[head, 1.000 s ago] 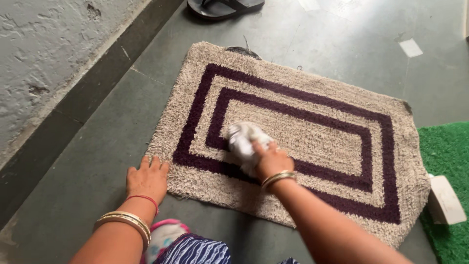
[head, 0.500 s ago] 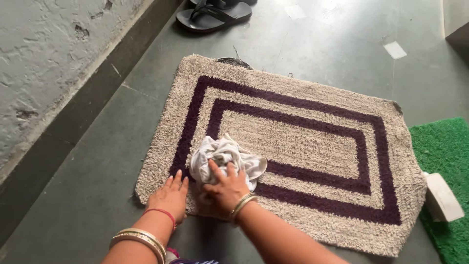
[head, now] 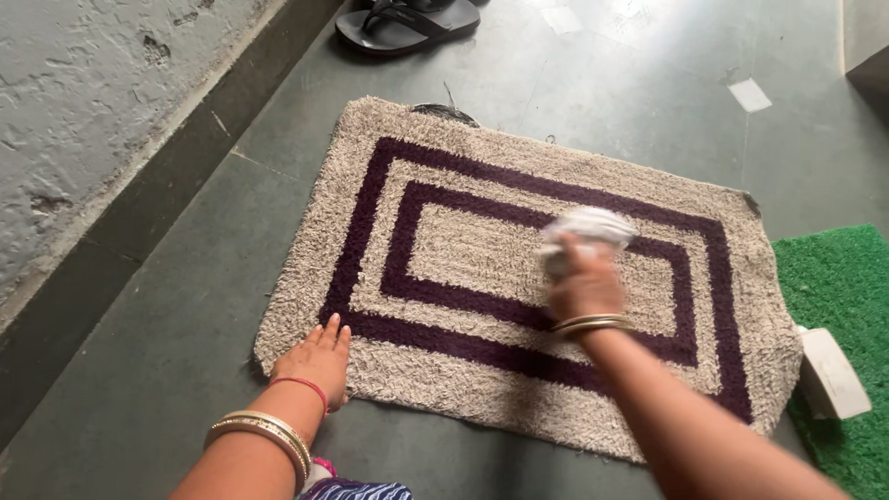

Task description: The person cleans a rug by hand, using a small brush and a white cloth to scrub its surface, then shakes the rug out and wipes the floor underneath it.

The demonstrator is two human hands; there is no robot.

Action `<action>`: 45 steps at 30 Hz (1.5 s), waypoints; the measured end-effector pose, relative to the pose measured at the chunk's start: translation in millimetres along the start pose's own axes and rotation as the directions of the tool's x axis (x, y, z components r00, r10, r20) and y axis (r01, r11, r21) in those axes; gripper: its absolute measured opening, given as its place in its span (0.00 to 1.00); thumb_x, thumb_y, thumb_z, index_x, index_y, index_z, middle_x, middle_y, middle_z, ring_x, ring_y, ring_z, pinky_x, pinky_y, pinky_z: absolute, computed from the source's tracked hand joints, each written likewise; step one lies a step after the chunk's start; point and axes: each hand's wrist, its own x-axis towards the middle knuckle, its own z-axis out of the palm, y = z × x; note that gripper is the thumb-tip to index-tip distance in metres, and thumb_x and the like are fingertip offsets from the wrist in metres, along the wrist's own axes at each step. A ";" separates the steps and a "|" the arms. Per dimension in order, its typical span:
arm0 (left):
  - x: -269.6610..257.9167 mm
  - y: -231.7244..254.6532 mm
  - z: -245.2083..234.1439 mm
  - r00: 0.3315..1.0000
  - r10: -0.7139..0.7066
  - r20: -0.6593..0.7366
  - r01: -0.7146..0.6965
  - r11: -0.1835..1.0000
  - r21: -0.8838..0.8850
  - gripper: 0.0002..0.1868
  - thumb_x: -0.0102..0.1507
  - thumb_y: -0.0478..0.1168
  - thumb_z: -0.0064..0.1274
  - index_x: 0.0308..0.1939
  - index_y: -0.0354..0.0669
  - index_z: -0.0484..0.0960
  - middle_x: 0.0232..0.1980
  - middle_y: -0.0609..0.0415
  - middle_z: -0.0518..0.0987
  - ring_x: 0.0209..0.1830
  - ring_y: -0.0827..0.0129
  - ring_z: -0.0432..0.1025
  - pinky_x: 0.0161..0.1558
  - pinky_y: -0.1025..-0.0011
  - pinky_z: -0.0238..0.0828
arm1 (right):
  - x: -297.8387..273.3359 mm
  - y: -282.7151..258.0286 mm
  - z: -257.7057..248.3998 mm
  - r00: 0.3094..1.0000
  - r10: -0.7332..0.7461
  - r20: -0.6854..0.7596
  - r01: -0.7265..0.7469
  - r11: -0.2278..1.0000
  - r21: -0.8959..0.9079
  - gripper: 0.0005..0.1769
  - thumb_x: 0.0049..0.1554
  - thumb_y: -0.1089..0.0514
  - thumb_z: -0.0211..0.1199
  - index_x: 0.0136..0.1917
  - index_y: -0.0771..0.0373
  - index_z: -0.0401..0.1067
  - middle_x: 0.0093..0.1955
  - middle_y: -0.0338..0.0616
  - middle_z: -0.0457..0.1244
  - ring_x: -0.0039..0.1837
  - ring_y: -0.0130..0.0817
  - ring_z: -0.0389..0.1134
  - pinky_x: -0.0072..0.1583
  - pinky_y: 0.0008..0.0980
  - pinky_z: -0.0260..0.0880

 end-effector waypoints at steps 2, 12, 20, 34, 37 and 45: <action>-0.4 1.7 -4.8 1.000 -0.010 0.003 0.010 1.000 -0.003 0.55 0.64 0.51 0.59 0.81 0.53 0.32 0.84 0.60 0.27 0.84 0.68 0.34 0.78 0.68 0.44 | -8.9 -41.5 16.5 0.784 -0.449 -0.429 0.508 0.861 0.028 0.20 0.59 0.55 0.53 0.65 0.53 0.63 0.48 0.47 0.65 0.44 0.33 0.66 0.41 0.29 0.72; 13.3 -13.8 7.2 0.996 -0.004 -0.088 0.005 1.000 0.006 0.41 0.57 0.55 0.65 0.72 0.55 0.67 0.80 0.57 0.54 0.81 0.63 0.51 0.74 0.63 0.57 | -97.4 -138.2 74.4 0.592 -0.782 0.195 0.806 0.577 -0.134 0.43 0.43 0.34 0.66 0.71 0.27 0.60 0.78 0.49 0.49 0.77 0.63 0.48 0.66 0.78 0.45; 10.6 -15.7 -13.4 0.997 -0.053 0.056 0.056 0.997 -0.061 0.53 0.63 0.49 0.59 0.80 0.70 0.36 0.84 0.58 0.26 0.82 0.61 0.46 0.73 0.59 0.59 | -5.9 -45.5 34.1 0.840 -0.444 0.310 0.521 0.819 -0.239 0.27 0.59 0.56 0.60 0.70 0.39 0.61 0.69 0.44 0.58 0.65 0.39 0.65 0.61 0.34 0.72; 18.1 -24.0 -19.8 0.998 -0.008 -0.059 0.005 0.999 -0.040 0.49 0.64 0.55 0.59 0.79 0.56 0.44 0.83 0.50 0.36 0.83 0.63 0.40 0.74 0.63 0.52 | 44.7 -47.5 83.0 0.754 0.224 0.618 -0.583 -0.204 0.786 0.19 0.64 0.40 0.50 0.51 0.57 0.67 0.38 0.35 0.62 0.34 0.20 0.60 0.33 0.19 0.63; 11.9 -26.6 -21.9 0.999 -0.035 -0.001 0.035 0.998 -0.061 0.48 0.65 0.54 0.57 0.80 0.59 0.42 0.84 0.58 0.36 0.83 0.66 0.39 0.74 0.59 0.55 | -11.0 -135.2 136.9 0.859 -0.387 0.336 0.343 0.921 0.183 0.16 0.61 0.56 0.53 0.61 0.62 0.63 0.48 0.49 0.65 0.43 0.34 0.70 0.41 0.33 0.75; 10.2 -39.5 -4.4 0.999 0.007 -0.048 -0.003 0.998 0.065 0.47 0.62 0.56 0.59 0.77 0.52 0.49 0.82 0.55 0.44 0.82 0.65 0.42 0.75 0.65 0.53 | -46.6 -144.9 94.8 0.619 -0.770 0.155 0.783 0.621 -0.044 0.25 0.56 0.55 0.56 0.66 0.41 0.65 0.71 0.46 0.57 0.62 0.48 0.65 0.58 0.45 0.72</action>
